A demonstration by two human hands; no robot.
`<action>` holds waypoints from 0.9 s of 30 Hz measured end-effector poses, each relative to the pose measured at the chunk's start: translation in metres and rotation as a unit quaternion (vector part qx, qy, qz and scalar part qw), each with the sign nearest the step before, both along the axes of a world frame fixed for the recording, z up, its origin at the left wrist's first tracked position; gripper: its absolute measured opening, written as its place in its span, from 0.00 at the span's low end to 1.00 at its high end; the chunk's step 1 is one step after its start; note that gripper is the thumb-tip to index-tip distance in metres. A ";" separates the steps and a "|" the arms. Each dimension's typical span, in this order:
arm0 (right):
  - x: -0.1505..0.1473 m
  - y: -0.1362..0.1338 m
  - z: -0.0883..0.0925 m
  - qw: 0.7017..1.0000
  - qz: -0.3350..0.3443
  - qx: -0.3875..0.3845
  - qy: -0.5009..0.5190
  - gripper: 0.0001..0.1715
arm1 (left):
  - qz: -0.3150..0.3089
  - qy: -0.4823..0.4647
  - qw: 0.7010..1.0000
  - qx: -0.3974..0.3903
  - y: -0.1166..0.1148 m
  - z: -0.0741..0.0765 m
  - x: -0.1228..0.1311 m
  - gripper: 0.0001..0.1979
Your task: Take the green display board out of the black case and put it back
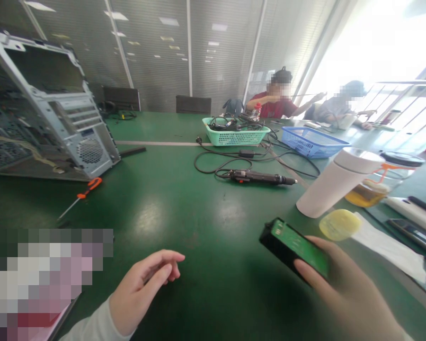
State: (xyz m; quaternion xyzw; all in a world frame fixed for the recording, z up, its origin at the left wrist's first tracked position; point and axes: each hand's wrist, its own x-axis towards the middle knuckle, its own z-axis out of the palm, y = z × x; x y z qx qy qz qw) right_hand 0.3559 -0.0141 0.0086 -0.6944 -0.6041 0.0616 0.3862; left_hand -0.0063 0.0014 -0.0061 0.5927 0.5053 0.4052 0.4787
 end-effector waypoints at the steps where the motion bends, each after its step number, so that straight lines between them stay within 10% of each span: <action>1: -0.021 0.002 0.008 0.998 0.048 -0.028 -0.002 0.28 | -0.001 -0.003 1.000 -0.008 0.001 0.001 0.000 0.13; 9: -0.156 0.006 0.023 0.929 0.364 -0.047 0.046 0.22 | -0.022 -0.049 0.998 -0.039 0.001 0.001 -0.004 0.24; 16: -0.153 0.012 -0.017 0.928 0.370 -0.031 0.016 0.33 | -0.004 0.064 0.998 -0.011 -0.009 0.018 0.002 0.17; 27: -0.157 0.007 -0.019 0.919 0.381 0.057 0.085 0.36 | 0.059 -0.005 0.998 0.012 -0.013 0.001 0.001 0.20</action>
